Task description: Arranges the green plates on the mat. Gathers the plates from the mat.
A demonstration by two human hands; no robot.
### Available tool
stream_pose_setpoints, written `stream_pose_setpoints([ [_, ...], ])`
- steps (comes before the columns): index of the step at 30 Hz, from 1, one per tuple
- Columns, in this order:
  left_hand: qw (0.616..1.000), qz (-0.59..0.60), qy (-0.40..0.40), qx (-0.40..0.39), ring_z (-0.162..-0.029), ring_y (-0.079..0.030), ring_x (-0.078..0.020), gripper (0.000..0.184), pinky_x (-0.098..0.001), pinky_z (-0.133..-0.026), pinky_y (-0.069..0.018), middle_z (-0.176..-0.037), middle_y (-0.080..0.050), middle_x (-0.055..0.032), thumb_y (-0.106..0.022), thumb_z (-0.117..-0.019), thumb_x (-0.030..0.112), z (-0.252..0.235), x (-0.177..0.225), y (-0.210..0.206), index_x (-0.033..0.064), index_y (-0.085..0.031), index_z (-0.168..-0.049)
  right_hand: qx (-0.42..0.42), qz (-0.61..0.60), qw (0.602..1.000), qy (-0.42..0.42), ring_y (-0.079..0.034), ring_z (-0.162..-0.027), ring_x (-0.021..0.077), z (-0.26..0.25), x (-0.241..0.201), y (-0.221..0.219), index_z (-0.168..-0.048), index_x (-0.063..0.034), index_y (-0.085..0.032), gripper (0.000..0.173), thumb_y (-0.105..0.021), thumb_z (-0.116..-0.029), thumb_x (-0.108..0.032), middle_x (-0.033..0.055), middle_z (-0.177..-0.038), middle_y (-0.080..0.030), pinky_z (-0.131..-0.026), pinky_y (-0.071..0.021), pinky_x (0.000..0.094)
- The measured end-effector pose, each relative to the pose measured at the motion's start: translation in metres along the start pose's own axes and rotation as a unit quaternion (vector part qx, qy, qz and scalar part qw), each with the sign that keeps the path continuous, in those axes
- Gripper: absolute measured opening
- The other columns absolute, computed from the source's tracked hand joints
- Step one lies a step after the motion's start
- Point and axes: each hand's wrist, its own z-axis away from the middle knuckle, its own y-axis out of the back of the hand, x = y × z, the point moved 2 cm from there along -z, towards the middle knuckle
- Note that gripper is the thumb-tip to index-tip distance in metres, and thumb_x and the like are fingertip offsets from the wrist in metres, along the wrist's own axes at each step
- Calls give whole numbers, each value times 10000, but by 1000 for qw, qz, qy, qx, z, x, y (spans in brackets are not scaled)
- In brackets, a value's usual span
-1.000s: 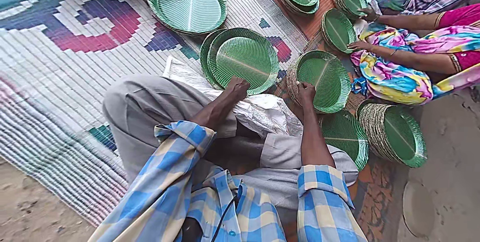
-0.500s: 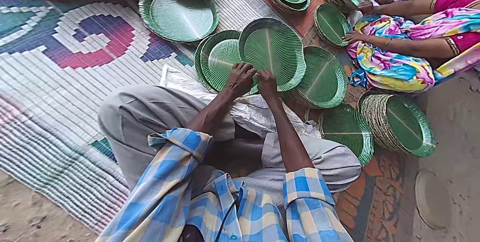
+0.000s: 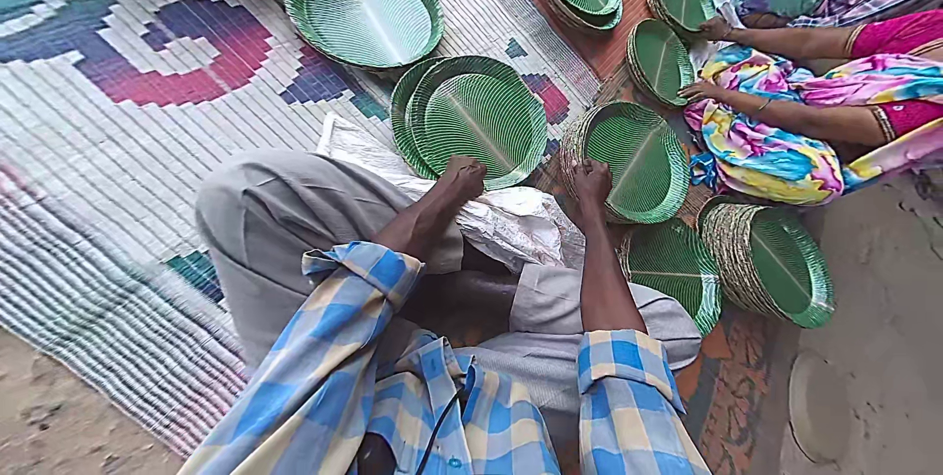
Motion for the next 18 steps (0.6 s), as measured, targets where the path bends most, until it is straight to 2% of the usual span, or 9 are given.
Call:
stream_pose_setpoints([
  [2,1000,3,1,-8,-1121,-661,-425,250,-630,-961,-485,-1117,-709,-224,-581,-999,189,1,0,0,11,-717,-1108,18,-8,1000,-21,-649,-1071,462,18,-32,25,-1091,106,-715,327,-631,-1017,-202,336,-1115,-677,-968,-484,567],
  [3,1000,5,2,-16,-1134,-655,-427,255,-629,-964,-481,-1137,-704,-230,-574,-1003,187,1,0,1,5,-713,-1114,-175,33,975,-133,-539,-1330,407,24,-80,67,-1322,101,-601,375,-514,-1096,-184,310,-1387,-579,-1140,-380,502],
  [5,1000,5,1,-26,-1151,-649,-427,267,-628,-965,-481,-1159,-698,-233,-571,-1007,195,1,-1,0,5,-712,-1132,-203,32,956,-209,-492,-1395,389,37,-118,90,-1376,115,-556,366,-514,-1088,-106,298,-1456,-538,-1180,-331,480],
  [7,1000,6,-4,-25,-1163,-646,-423,276,-628,-977,-481,-1173,-699,-227,-574,-1006,206,-2,-2,-3,14,-713,-1149,-205,60,967,-139,-502,-1388,382,23,-72,67,-1403,69,-555,413,-472,-1112,-212,276,-1453,-548,-1173,-353,492],
  [8,1000,6,-7,-18,-1157,-650,-422,273,-629,-974,-485,-1165,-703,-224,-579,-1004,208,-2,-2,-3,17,-717,-1142,16,10,1000,-16,-658,-1099,456,17,-15,19,-1138,95,-716,361,-594,-1039,-230,322,-1141,-690,-996,-480,569],
  [10,1000,1,-10,-16,-1143,-659,-416,261,-626,-959,-494,-1149,-708,-218,-583,-1004,203,-1,-2,-3,18,-719,-1127,-59,-13,998,-33,-626,-1190,434,-9,28,-1,-1216,23,-710,379,-572,-1062,-294,277,-1242,-669,-1050,-453,595],
  [12,1000,-4,-12,-20,-1138,-660,-412,251,-619,-953,-497,-1142,-708,-217,-588,-997,192,-4,-2,-4,17,-716,-1124,-115,-13,991,-63,-612,-1222,431,-16,30,2,-1230,12,-704,375,-555,-1070,-292,272,-1271,-658,-1059,-445,606],
  [15,1000,-4,-16,-20,-1146,-658,-413,258,-617,-957,-504,-1156,-705,-217,-600,-994,205,-7,-4,-6,22,-712,-1137,-126,6,990,-70,-627,-1185,444,-11,21,8,-1165,53,-705,399,-481,-1101,-271,300,-1216,-668,-1028,-455,609],
  [18,999,2,-25,-22,-1156,-654,-412,262,-617,-970,-496,-1168,-703,-215,-594,-1001,209,-7,-6,-8,24,-707,-1147,-124,54,988,-74,-630,-1210,440,-8,17,10,-1196,46,-697,375,-439,-1105,-212,288,-1255,-666,-1027,-467,610],
])
